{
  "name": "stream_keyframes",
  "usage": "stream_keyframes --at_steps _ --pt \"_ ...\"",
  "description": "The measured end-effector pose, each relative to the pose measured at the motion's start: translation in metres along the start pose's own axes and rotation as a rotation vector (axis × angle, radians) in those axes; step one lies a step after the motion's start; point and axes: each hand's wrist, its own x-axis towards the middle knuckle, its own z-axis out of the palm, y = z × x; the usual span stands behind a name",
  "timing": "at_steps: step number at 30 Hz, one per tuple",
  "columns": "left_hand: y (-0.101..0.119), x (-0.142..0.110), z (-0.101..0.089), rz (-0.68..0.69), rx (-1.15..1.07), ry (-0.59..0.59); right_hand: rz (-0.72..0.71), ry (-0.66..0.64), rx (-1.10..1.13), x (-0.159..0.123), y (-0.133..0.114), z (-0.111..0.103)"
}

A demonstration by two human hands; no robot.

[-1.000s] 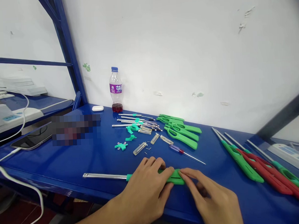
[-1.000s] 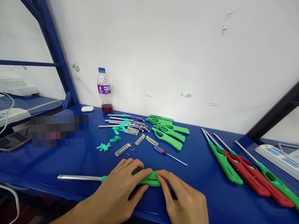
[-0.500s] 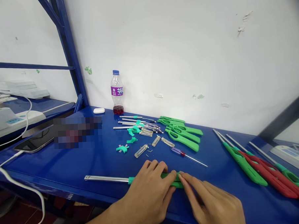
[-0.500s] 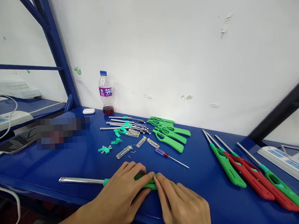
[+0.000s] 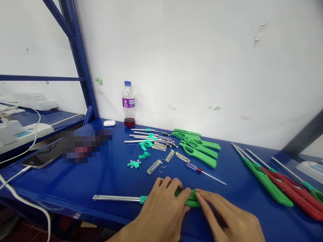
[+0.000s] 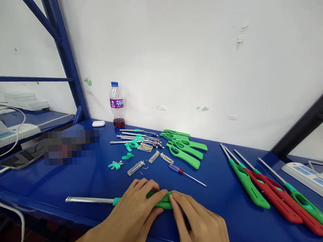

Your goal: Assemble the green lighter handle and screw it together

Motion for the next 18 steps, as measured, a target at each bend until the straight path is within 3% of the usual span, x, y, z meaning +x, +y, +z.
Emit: stream_keyframes --at_steps 5,9,13,18 --pt "-0.004 0.001 -0.004 -0.009 -0.043 0.012 0.129 -0.059 0.15 0.001 -0.003 -0.003" --pt "-0.01 0.005 -0.014 -0.052 -0.076 -0.038 0.211 0.014 0.222 0.008 -0.009 -0.007" --pt "-0.019 0.006 -0.018 -0.052 -0.036 -0.042 0.323 0.054 0.084 0.034 -0.004 -0.011" --pt "-0.028 0.009 -0.022 -0.07 0.037 -0.102 0.362 -0.247 -0.185 0.074 0.015 -0.005"
